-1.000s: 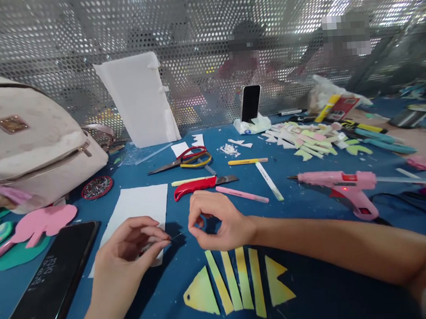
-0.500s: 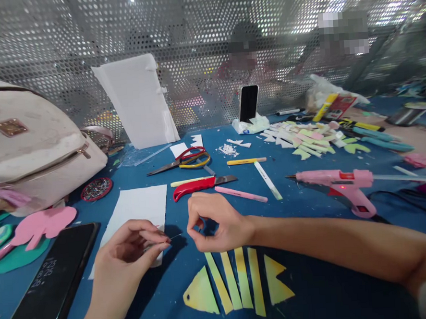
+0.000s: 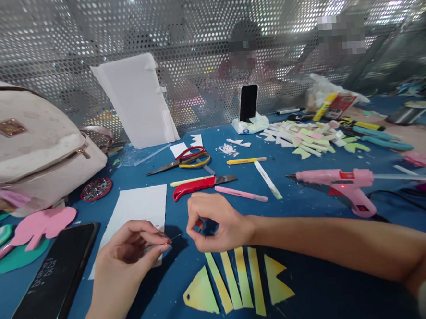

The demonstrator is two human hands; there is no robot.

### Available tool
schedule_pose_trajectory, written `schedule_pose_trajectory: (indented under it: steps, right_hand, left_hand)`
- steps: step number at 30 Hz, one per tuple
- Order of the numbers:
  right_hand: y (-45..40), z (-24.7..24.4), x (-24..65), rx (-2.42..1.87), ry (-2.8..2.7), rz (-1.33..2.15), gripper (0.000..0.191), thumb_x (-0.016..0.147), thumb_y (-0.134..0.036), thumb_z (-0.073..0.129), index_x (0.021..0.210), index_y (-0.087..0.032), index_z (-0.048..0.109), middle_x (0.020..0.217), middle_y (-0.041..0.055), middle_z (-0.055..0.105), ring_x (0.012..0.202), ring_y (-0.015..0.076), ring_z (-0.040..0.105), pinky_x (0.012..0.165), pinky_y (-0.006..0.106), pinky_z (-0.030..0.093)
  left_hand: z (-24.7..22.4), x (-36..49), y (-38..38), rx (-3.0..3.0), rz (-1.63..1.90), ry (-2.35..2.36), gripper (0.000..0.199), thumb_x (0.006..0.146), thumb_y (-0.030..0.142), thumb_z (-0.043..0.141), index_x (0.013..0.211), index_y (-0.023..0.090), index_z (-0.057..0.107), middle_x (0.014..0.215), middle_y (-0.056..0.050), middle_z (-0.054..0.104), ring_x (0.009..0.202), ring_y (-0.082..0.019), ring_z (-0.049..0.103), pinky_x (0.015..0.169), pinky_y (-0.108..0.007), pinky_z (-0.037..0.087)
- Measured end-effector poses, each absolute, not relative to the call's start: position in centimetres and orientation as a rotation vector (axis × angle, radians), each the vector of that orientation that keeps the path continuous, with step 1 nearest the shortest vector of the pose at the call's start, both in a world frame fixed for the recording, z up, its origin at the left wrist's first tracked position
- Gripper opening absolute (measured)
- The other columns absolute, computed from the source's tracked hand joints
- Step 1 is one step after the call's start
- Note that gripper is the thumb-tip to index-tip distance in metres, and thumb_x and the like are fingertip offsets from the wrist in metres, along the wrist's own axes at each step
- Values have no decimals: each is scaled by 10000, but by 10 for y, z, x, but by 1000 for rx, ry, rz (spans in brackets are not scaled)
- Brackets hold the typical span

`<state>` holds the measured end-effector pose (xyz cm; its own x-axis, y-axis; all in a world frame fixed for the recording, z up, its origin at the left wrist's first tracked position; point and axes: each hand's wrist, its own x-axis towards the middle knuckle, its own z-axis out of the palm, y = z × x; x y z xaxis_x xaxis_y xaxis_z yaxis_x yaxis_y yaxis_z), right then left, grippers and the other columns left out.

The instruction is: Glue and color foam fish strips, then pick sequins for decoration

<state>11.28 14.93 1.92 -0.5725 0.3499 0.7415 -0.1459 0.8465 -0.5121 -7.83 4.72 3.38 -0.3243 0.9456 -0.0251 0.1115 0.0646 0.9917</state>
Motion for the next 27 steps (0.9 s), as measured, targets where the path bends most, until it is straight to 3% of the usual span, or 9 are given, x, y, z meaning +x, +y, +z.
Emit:
schedule_pose_trajectory:
  steps: [12, 21, 27]
  right_hand:
    - [150, 18, 113, -144, -2097, 671, 126, 802, -96, 588, 759, -191, 517, 686, -37, 501, 654, 99, 447, 619, 244, 398]
    - [149, 17, 112, -102, -2164, 621, 105, 824, -118, 571, 770, -191, 518, 684, -42, 496, 648, 95, 438, 614, 237, 395]
    - [149, 16, 112, -99, -2232, 550, 104, 837, -133, 549, 765, -197, 507, 689, -32, 521, 655, 101, 442, 626, 241, 405]
  left_hand:
    - [38, -74, 45, 1122, 1378, 1570, 355, 682, 420, 861, 859, 227, 621, 730, 11, 729, 750, -155, 720, 583, -147, 566]
    - [35, -75, 43, 1185, 1442, 1588, 186, 700, 281, 807, 842, 231, 699, 723, 16, 734, 707, -129, 709, 637, -146, 575]
    - [33, -75, 42, 1219, 1460, 1582, 184, 687, 293, 820, 816, 214, 715, 739, -9, 738, 683, -175, 712, 567, -208, 593]
